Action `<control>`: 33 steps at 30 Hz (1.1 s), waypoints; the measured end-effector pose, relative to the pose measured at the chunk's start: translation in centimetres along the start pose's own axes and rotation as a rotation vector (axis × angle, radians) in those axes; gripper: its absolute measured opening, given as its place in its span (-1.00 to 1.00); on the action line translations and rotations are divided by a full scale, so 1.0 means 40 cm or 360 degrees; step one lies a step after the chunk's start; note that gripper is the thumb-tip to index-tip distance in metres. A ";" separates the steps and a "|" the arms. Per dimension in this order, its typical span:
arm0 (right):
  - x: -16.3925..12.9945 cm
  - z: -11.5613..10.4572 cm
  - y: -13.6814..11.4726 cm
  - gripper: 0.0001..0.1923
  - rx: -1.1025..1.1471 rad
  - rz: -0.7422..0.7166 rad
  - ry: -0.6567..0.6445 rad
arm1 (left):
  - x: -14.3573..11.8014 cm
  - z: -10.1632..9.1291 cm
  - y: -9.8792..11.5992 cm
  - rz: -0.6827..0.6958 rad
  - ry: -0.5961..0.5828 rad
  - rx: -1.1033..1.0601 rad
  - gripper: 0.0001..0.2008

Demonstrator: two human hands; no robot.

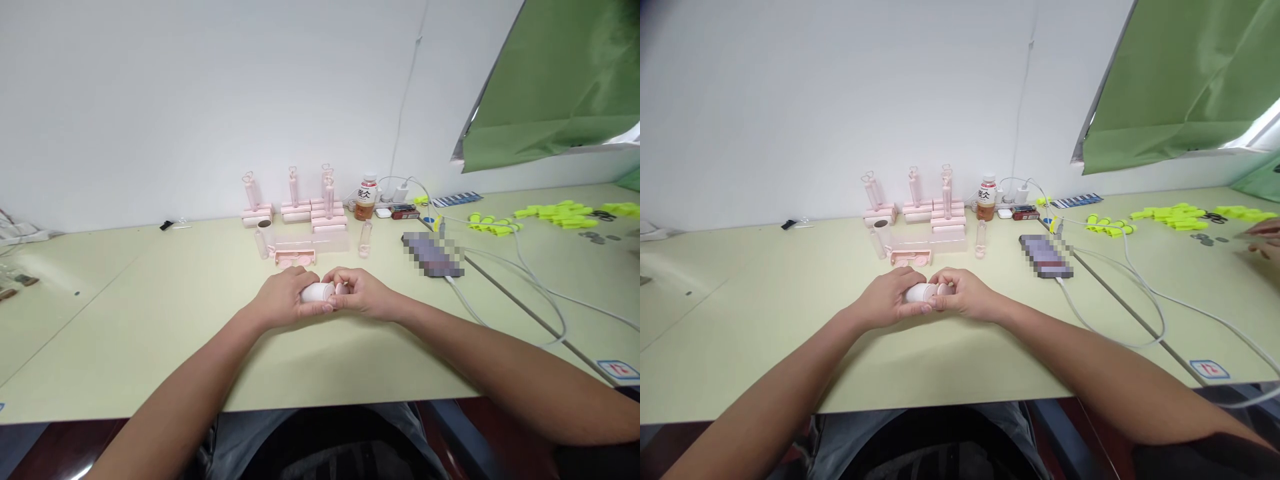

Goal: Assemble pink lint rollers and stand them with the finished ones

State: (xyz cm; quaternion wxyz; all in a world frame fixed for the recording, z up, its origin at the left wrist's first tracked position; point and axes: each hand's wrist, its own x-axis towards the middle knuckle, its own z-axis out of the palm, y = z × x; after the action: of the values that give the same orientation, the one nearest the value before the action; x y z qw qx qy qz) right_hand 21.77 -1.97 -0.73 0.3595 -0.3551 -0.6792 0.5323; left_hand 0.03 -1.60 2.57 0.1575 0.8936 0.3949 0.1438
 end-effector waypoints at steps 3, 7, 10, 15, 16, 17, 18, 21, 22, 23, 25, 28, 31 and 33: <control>0.004 0.001 0.007 -0.62 -0.0032 0.0008 0.0047 | 0.002 0.004 -0.008 -0.0050 0.0010 0.0048 -0.43; 0.011 -0.002 0.023 -0.65 -0.0116 0.0145 0.0106 | 0.010 0.017 -0.026 -0.0161 0.0080 0.0139 -0.41; 0.013 -0.005 0.030 -0.67 -0.0202 0.0133 0.0150 | 0.015 0.023 -0.037 -0.0178 0.0095 0.0162 -0.38; 0.012 -0.006 0.032 -0.66 -0.0157 0.0099 0.0137 | 0.014 0.024 -0.045 -0.0176 0.0090 0.0157 -0.36; 0.011 -0.006 0.032 -0.66 -0.0159 0.0102 0.0146 | 0.014 0.024 -0.046 -0.0183 0.0092 0.0153 -0.36; 0.011 -0.005 0.030 -0.65 -0.0165 0.0102 0.0158 | 0.014 0.024 -0.046 -0.0188 0.0095 0.0149 -0.36; 0.011 -0.004 0.029 -0.66 -0.0171 0.0103 0.0168 | 0.013 0.025 -0.047 -0.0191 0.0100 0.0147 -0.36; 0.012 -0.001 0.026 -0.64 -0.0173 0.0125 0.0197 | 0.014 0.027 -0.047 -0.0199 0.0119 0.0142 -0.36; 0.012 0.001 0.026 -0.62 -0.0170 0.0134 0.0205 | 0.014 0.028 -0.046 -0.0202 0.0125 0.0145 -0.37; 0.013 0.002 0.027 -0.60 -0.0166 0.0142 0.0214 | 0.014 0.029 -0.045 -0.0208 0.0128 0.0150 -0.37; 0.013 0.005 0.029 -0.56 -0.0168 0.0139 0.0237 | 0.014 0.031 -0.042 -0.0230 0.0133 0.0168 -0.38; 0.013 0.010 0.033 -0.54 -0.0182 0.0124 0.0271 | 0.014 0.034 -0.034 -0.0269 0.0154 0.0211 -0.42; 0.013 0.015 0.034 -0.58 -0.0212 0.0117 0.0307 | 0.013 0.036 -0.029 -0.0286 0.0169 0.0236 -0.46; 0.014 0.018 0.032 -0.61 -0.0226 0.0095 0.0323 | 0.014 0.038 -0.028 -0.0283 0.0172 0.0246 -0.46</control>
State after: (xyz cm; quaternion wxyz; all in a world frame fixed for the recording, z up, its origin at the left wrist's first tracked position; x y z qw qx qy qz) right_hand 21.00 -1.60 -2.04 0.3843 -0.4516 -0.6644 0.4548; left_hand 0.21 -0.72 0.82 0.0788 0.8556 0.4903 0.1463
